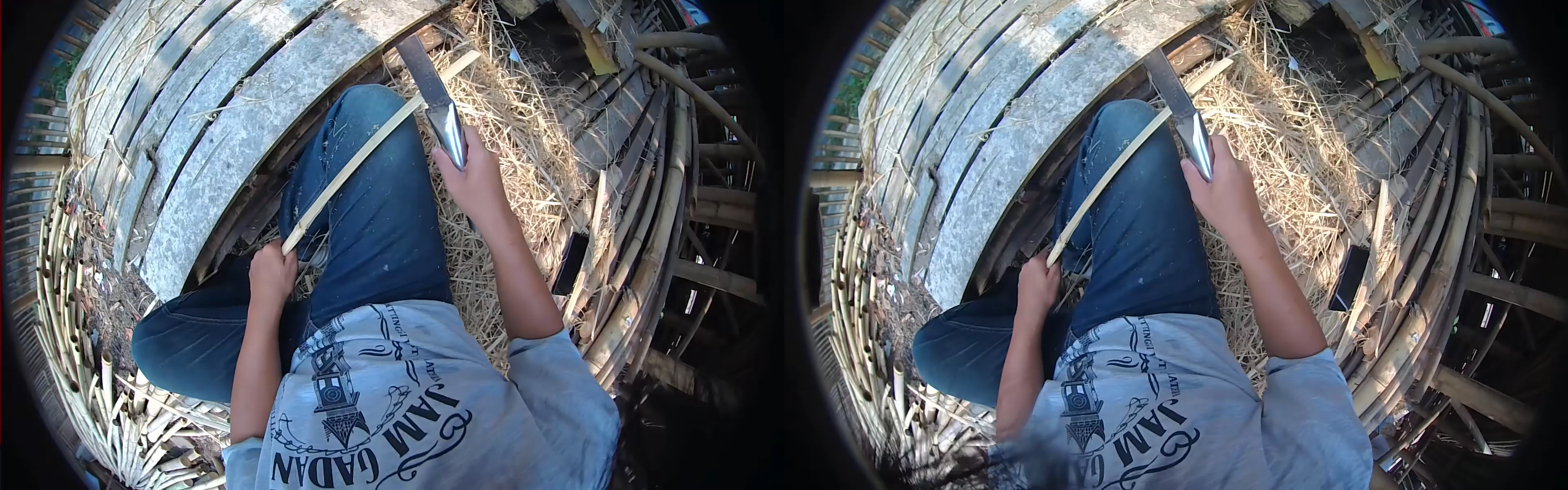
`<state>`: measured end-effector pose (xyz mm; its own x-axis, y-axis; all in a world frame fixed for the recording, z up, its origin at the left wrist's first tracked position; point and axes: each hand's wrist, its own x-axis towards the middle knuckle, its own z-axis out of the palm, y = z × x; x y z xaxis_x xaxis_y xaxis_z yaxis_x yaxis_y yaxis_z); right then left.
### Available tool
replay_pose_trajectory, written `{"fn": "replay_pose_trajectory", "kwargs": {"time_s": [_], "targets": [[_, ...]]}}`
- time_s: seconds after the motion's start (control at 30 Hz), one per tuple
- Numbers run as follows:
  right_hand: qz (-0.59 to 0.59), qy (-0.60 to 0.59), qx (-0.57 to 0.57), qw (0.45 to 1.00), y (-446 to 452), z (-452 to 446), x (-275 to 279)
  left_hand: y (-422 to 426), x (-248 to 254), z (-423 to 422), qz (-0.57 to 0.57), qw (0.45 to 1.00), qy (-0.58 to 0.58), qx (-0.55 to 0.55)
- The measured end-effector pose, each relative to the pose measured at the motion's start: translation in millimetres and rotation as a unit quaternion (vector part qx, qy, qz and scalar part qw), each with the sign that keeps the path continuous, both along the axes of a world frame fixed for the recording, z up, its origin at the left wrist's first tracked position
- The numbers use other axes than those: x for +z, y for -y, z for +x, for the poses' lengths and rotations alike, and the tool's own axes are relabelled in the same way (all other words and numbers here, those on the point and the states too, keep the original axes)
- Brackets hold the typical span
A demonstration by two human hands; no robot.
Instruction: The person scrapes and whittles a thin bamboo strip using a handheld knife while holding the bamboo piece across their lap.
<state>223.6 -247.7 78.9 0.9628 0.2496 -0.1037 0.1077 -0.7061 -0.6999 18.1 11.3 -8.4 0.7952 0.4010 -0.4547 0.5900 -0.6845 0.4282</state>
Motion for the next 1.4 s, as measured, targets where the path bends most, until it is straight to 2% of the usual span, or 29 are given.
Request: {"fn": "replay_pose_trajectory", "kwargs": {"time_s": [0.1,0.17,0.27,0.33,0.37,0.43,0.5,0.73,0.77,0.87,0.93,1.03,1.1,1.17,1.4], "targets": [[-0.071,-0.012,0.084,0.994,-12.8,-29.9,-7.1,0.1,-1.7,-0.5,-0.009,1.000,-0.011,-0.009],[-0.092,0.003,0.169,0.981,-19.8,-50.4,-13.0,1.6,-4.9,-3.4,-0.023,1.000,-0.011,-0.011],[-0.090,-0.007,0.216,0.972,-15.3,-45.5,-1.9,3.8,-7.9,-3.4,-0.052,0.999,-0.002,-0.003],[-0.092,-0.047,0.159,0.982,-5.8,-23.8,9.5,3.0,-6.0,-3.4,-0.052,0.999,-0.010,0.005],[-0.087,-0.006,0.106,0.991,-1.2,-14.5,12.9,2.5,-6.2,-3.4,-0.053,0.998,-0.012,0.012],[-0.110,-0.027,0.019,0.993,9.5,10.4,22.0,2.6,-7.6,-2.0,-0.086,0.995,-0.033,0.025],[-0.056,0.036,0.009,0.998,16.4,24.6,18.5,3.8,-6.1,0.7,-0.091,0.994,-0.047,0.034],[-0.108,-0.042,0.038,0.993,-4.4,-12.3,13.3,2.1,-0.1,1.6,-0.098,0.992,-0.072,0.036],[-0.104,0.001,0.046,0.994,-3.7,-20.3,3.5,2.5,1.8,1.8,-0.097,0.991,-0.079,0.034],[-0.099,-0.027,0.043,0.994,-2.9,-25.3,9.5,0.0,-13.5,-7.7,-0.073,0.996,-0.047,0.029],[-0.110,-0.060,0.089,0.988,3.1,-23.4,11.2,0.7,-14.3,-9.2,-0.053,0.998,-0.018,0.021],[-0.079,-0.084,0.139,0.983,8.3,-18.2,14.4,0.7,-14.3,-6.8,-0.041,0.998,-0.033,0.016],[-0.054,-0.070,0.071,0.994,6.3,-9.3,19.7,2.8,-6.2,-3.5,-0.050,0.998,-0.035,0.029],[-0.062,0.020,0.021,0.998,12.8,-0.7,4.5,1.9,-3.8,-4.7,-0.055,0.997,-0.037,0.040],[-0.109,-0.013,0.057,0.992,16.1,-11.3,8.6,-6.9,-13.9,-8.8,-0.084,0.994,-0.061,0.022]]}}
